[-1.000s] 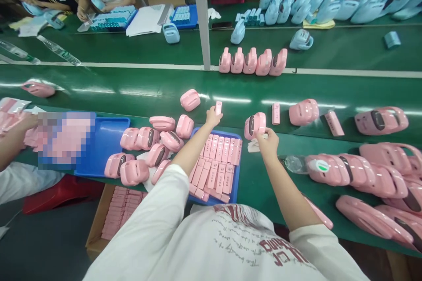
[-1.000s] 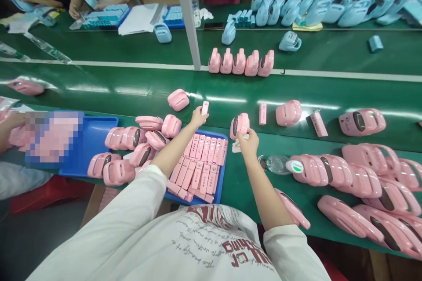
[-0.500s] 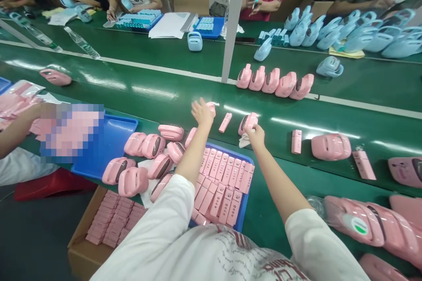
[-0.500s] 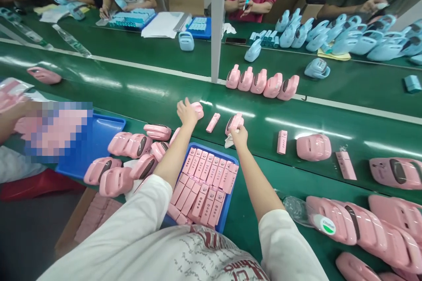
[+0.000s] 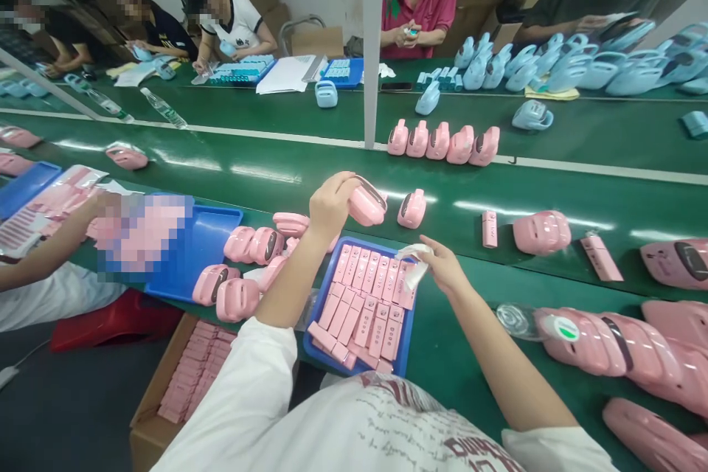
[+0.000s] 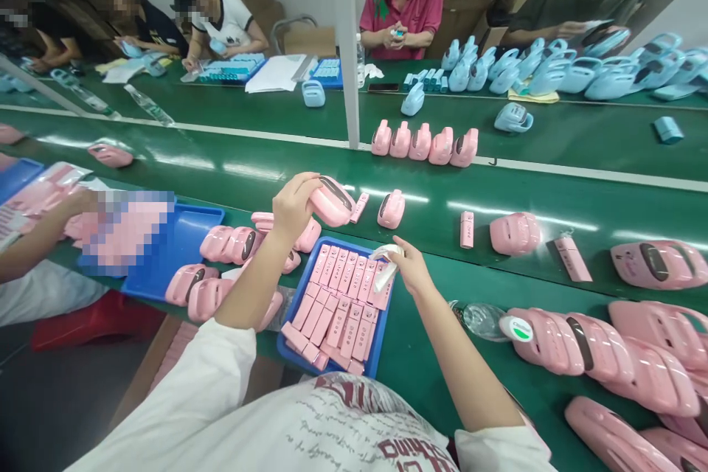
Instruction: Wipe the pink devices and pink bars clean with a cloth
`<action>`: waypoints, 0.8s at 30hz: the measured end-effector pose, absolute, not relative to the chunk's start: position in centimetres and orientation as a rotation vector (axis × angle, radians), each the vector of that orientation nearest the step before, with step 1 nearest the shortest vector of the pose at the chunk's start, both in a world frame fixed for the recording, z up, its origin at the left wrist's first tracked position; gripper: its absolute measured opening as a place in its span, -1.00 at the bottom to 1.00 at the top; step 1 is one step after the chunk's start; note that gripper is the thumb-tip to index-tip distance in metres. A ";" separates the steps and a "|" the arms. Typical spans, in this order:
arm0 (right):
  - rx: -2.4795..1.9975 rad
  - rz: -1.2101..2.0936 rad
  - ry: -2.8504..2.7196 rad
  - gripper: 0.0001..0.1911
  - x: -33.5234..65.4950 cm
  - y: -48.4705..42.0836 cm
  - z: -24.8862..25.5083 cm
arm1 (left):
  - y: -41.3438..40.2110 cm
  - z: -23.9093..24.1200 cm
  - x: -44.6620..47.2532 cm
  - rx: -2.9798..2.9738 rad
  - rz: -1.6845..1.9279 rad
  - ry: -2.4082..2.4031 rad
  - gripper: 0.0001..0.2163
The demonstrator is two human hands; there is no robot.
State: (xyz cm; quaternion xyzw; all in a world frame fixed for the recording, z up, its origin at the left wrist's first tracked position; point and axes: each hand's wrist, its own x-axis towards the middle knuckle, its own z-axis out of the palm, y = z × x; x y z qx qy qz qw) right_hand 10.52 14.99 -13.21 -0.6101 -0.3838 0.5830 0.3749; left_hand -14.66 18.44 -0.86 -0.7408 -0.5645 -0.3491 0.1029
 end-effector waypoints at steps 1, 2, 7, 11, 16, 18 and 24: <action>-1.514 1.565 -0.939 -0.35 10.8 13.9 -12.8 | 17.1 0.2 -14.2 -2.207 -1.151 -1.498 -0.76; -1.470 1.635 -0.882 -0.36 11.1 12.8 -12.3 | 15.7 1.3 -13.7 -2.237 -1.250 -1.359 -0.76; -1.404 1.799 -0.763 -0.31 12.4 8.7 -8.6 | 9.4 5.7 -10.3 -2.406 -1.449 -1.036 -0.78; -1.290 1.778 -0.907 -0.47 12.8 6.1 -4.7 | 5.7 7.7 -8.4 -2.460 -1.407 -0.989 -0.79; -1.115 1.690 -0.852 -0.54 12.6 2.6 -0.8 | 2.7 8.5 -6.8 -2.476 -1.459 -0.896 -0.78; -0.996 1.711 -0.829 -0.54 12.4 1.2 0.2 | 2.0 8.6 -6.1 -2.490 -1.490 -0.854 -0.78; -0.755 1.750 -0.858 -0.32 11.6 -1.6 1.4 | 0.9 6.8 -3.3 -2.492 -1.870 -0.915 -0.79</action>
